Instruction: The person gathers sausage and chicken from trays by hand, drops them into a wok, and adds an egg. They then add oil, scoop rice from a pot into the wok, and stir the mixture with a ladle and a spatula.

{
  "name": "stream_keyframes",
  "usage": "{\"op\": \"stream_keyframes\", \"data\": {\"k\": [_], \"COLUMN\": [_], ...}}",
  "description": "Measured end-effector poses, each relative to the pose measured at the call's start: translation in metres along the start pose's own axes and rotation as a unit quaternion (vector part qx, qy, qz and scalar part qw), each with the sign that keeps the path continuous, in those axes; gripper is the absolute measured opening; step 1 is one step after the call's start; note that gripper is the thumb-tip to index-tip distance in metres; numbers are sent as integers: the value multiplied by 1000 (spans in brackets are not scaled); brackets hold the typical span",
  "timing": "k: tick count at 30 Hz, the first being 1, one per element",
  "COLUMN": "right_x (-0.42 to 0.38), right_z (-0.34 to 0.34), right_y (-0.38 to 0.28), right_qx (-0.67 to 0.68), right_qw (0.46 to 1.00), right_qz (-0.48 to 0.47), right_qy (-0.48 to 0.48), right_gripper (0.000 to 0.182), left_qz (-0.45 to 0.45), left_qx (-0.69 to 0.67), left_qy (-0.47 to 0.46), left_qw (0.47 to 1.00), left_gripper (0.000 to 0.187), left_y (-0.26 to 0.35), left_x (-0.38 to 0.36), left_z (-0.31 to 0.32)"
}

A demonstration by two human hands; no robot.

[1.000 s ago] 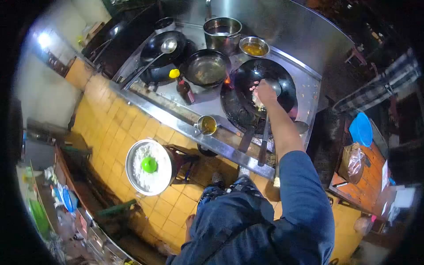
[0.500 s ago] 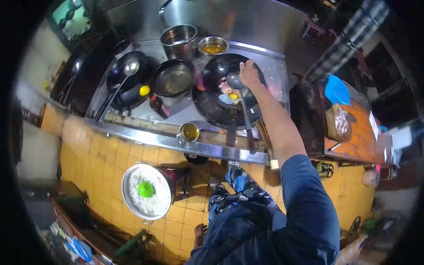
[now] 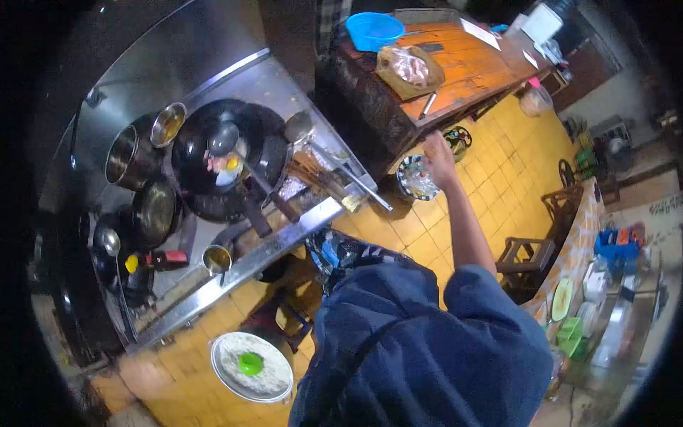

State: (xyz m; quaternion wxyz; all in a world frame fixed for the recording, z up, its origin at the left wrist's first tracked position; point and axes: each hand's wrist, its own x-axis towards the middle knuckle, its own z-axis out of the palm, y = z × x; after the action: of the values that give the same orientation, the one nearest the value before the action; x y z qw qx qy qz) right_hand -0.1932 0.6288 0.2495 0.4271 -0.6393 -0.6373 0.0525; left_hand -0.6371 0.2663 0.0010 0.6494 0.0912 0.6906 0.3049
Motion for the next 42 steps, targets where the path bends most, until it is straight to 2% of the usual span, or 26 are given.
{"op": "stream_keyframes", "data": {"k": [1,2,3,5,6,9,10,12,13,15,17,21,23,29,31,33,35,36,37,38,39,40,41,42], "right_x": [-10,-22,-30,-34,-27,-13,-2,30,53,98,153,234,262,290,300,301,305,311,316,314,311,313,315,312], "right_z": [-13,-26,-40,-48,-47,-30,-25,-11,-8,13,21,45,52,60,63,75,87,85,82,78,72,65,59,53], "right_y": [26,50,63,83,88,136,150,151,131,116,98,127,134,128,139,149,159,156,151,144,142,141,141,140], "right_qx": [117,231,340,441,348,116,0,-164,-167,-103,-106,-189,-236,-328,-391,-333,-448,-447,-437,-426,-426,-342,-255,-233], "right_qw": [983,933,851,739,786,828,877,947,975,986,991,982,938,891,836,905,845,847,842,833,830,876,912,930], "right_qz": [141,277,398,508,508,537,477,274,142,119,47,8,139,81,57,60,-18,-25,-5,14,2,1,-1,14], "right_qy": [12,22,33,47,51,110,59,29,28,55,69,17,-214,-304,-380,-258,-292,-286,-316,-353,-360,-339,-321,-283], "right_gripper": [24,24,25,27,31,42,46,51,40,29,26,25,27,30,27,26,26,26,24,23,23,23,23,23], "left_qz": [-3,-4,-3,-6,-6,-5,-2,-1,-2,-3,-2,6,14,26,32,52,76,102,133,207,297,376,295,233], "left_qx": [11,19,29,44,48,60,57,45,42,44,44,45,40,42,45,57,99,142,192,306,426,509,392,264], "left_qy": [-4,-6,-8,-6,-2,13,21,45,59,78,95,124,137,164,173,188,197,195,194,187,190,206,206,208], "left_qw": [1000,1000,1000,999,999,998,998,998,997,996,995,991,990,985,983,979,972,965,953,910,833,746,847,913], "left_gripper": [20,19,19,19,19,19,19,19,19,19,18,18,18,18,17,17,17,17,17,17,17,17,18,20], "left_y": [8,16,21,31,36,51,56,63,65,71,76,80,80,60,50,38,21,11,2,-7,-13,-14,-16,0], "left_x": [5,12,16,25,27,39,42,48,49,49,51,51,49,43,49,60,67,70,73,78,80,80,81,75], "left_z": [-3,-4,-5,-7,-7,-1,2,10,13,23,33,50,55,72,77,81,81,80,77,72,62,59,57,63]}}
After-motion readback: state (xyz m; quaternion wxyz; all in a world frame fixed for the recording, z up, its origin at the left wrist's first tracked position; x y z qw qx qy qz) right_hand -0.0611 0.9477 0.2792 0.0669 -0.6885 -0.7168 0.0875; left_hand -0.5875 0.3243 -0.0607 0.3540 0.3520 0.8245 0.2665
